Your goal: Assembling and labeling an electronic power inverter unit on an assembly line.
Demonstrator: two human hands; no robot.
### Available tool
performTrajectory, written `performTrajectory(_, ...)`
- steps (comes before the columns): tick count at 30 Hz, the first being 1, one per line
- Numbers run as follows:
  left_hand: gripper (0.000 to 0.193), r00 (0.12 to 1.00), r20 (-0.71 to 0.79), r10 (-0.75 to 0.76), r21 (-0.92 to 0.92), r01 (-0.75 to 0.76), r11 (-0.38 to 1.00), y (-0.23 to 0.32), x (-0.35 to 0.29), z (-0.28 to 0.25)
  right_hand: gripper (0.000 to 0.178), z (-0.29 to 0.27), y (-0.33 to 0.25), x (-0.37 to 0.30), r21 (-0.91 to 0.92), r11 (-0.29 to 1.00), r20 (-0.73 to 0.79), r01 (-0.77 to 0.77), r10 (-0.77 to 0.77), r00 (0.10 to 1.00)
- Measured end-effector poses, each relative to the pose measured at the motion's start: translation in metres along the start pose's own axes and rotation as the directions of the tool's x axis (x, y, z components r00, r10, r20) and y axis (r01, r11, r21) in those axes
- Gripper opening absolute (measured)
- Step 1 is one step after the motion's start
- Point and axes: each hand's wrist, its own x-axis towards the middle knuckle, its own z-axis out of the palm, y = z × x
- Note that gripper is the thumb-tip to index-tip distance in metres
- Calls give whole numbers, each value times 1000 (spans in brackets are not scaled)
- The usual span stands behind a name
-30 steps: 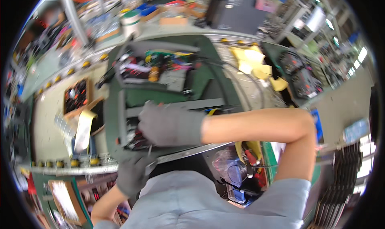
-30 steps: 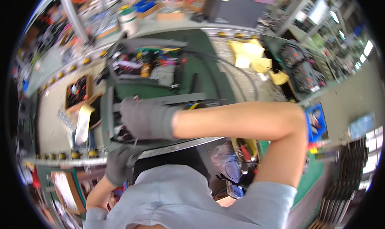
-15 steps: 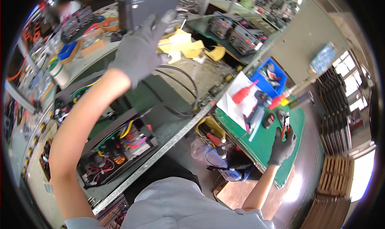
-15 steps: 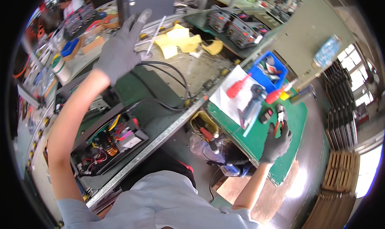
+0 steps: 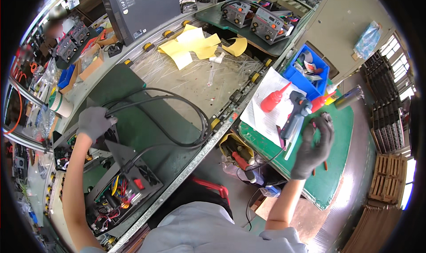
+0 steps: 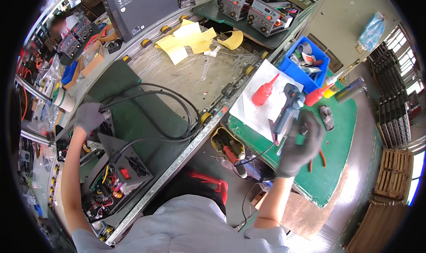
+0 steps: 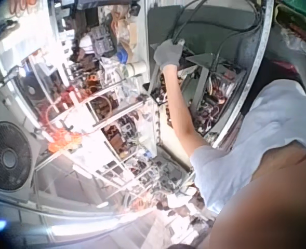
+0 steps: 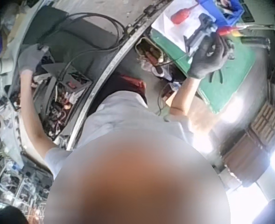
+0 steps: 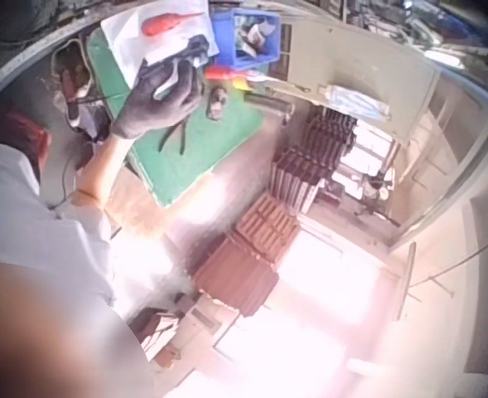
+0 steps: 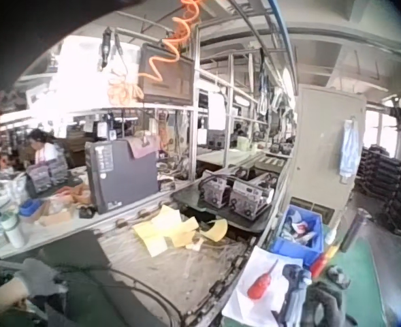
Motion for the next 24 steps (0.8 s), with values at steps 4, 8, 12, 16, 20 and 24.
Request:
performTrajectory(4, 31, 972, -235, 30, -182, -74, 981, -23, -14, 16, 19, 85, -92, 5, 377, 925, 418, -56, -116, 901)
performTrajectory(8, 26, 950, -312, 3, -312, -105, 944, -38, -22, 23, 17, 172, -136, -1, 307, 951, 759, 40, -270, 593)
performTrajectory(12, 23, 831, -525, 185, -137, -297, 945, -34, -40, 17, 20, 209, -129, -24, 198, 964, 903, 179, -251, 350)
performTrajectory(16, 29, 978, -200, 51, -383, -126, 915, -31, -51, 14, 22, 219, -108, -58, 139, 986, 969, 86, -154, 194)
performTrajectory(20, 38, 976, -211, 46, -327, -115, 938, -35, -45, 16, 31, 233, -108, -80, 173, 983, 982, 61, -177, 71)
performTrajectory(24, 38, 988, -157, 4, -398, -67, 915, -39, -52, 17, 20, 235, -113, -98, 193, 981, 978, -5, -192, 77)
